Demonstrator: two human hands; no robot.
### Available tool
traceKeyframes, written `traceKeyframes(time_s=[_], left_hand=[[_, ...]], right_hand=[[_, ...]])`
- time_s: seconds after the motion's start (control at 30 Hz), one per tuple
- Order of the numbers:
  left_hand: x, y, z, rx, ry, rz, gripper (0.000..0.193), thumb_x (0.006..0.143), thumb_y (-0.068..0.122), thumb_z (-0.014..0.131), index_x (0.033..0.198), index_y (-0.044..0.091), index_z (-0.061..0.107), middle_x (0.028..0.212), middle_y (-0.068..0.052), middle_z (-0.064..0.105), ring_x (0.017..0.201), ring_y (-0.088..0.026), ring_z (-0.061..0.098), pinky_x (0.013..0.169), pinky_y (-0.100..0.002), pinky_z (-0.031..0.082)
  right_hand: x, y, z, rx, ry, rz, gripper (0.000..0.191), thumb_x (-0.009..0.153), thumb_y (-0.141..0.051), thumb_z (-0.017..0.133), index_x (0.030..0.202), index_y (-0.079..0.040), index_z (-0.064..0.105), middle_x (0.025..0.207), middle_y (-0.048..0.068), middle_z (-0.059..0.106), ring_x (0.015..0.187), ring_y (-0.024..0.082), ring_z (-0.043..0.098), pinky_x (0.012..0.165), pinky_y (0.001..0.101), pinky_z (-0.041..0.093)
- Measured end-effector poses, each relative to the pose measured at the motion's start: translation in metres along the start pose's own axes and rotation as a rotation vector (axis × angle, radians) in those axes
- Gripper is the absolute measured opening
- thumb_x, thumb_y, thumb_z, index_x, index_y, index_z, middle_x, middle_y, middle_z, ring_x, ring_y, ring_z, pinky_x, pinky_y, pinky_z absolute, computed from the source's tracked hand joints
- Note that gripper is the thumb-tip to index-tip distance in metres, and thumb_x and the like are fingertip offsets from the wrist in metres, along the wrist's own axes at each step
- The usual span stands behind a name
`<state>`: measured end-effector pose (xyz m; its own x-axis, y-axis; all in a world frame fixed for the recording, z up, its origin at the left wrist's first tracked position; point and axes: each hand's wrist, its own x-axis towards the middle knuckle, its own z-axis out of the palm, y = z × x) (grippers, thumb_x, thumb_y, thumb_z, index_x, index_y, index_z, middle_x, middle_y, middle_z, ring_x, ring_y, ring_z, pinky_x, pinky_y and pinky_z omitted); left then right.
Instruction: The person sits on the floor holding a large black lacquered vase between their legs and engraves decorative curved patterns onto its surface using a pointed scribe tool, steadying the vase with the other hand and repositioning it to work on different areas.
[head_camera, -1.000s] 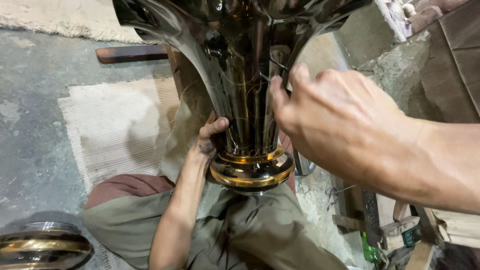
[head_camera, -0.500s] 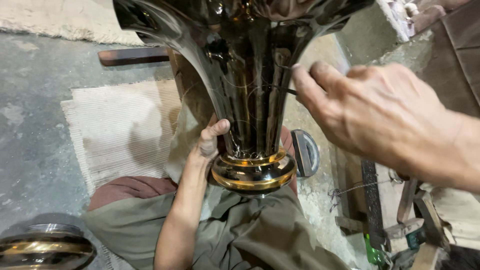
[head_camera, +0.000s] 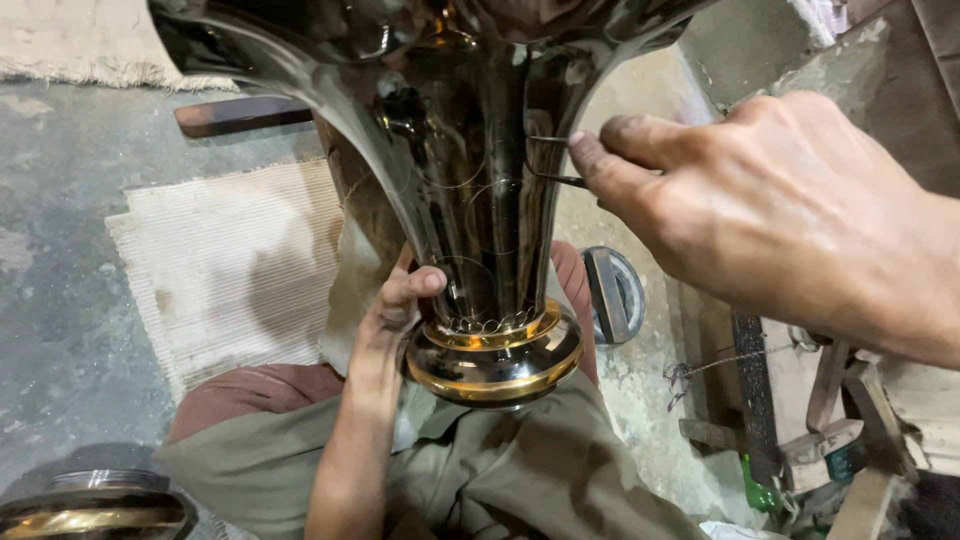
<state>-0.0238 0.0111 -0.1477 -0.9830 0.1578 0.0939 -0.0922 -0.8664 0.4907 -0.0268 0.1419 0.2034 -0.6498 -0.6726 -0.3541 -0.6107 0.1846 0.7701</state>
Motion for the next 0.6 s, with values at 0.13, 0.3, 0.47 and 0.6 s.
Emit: traceKeyframes(time_s=[0.13, 0.3, 0.47, 0.6], left_hand=[[-0.011, 0.002, -0.001, -0.090, 0.036, -0.014, 0.098, 0.063, 0.025, 0.083, 0.150, -0.001, 0.045, 0.122, -0.013, 0.067, 0.102, -0.023, 0.070, 0.089, -0.038, 0.061], [-0.009, 0.004, -0.009, -0.102, -0.045, -0.003, 0.094, 0.067, 0.023, 0.083, 0.150, -0.003, 0.047, 0.121, -0.017, 0.067, 0.097, -0.026, 0.070, 0.081, -0.040, 0.062], [-0.010, 0.008, -0.017, -0.157, -0.115, -0.016, 0.086, 0.068, 0.020, 0.081, 0.144, -0.003, 0.048, 0.116, -0.016, 0.069, 0.093, -0.025, 0.074, 0.078, -0.039, 0.065], [-0.012, 0.012, -0.020, -0.230, -0.189, -0.011, 0.076, 0.077, 0.013, 0.079, 0.145, -0.007, 0.050, 0.109, -0.018, 0.071, 0.084, -0.023, 0.074, 0.072, -0.037, 0.064]], right_hand=[[0.010, 0.007, -0.002, -0.132, -0.044, -0.131, 0.053, 0.092, -0.009, 0.054, 0.144, -0.005, 0.056, 0.128, 0.014, 0.066, 0.052, 0.012, 0.064, 0.038, 0.0247, 0.050], [0.018, 0.011, -0.007, -0.313, -0.055, -0.330, 0.046, 0.097, -0.014, 0.042, 0.138, 0.005, 0.053, 0.101, 0.020, 0.067, 0.044, 0.012, 0.061, 0.029, 0.0240, 0.050], [0.027, 0.007, -0.015, -0.353, -0.090, -0.452, 0.052, 0.102, -0.022, 0.041, 0.142, 0.011, 0.047, 0.092, 0.020, 0.067, 0.049, 0.016, 0.062, 0.036, 0.0275, 0.051], [0.035, 0.005, -0.019, -0.309, -0.041, -0.466, 0.051, 0.100, -0.023, 0.045, 0.140, 0.008, 0.049, 0.091, 0.018, 0.068, 0.050, 0.016, 0.062, 0.038, 0.0281, 0.051]])
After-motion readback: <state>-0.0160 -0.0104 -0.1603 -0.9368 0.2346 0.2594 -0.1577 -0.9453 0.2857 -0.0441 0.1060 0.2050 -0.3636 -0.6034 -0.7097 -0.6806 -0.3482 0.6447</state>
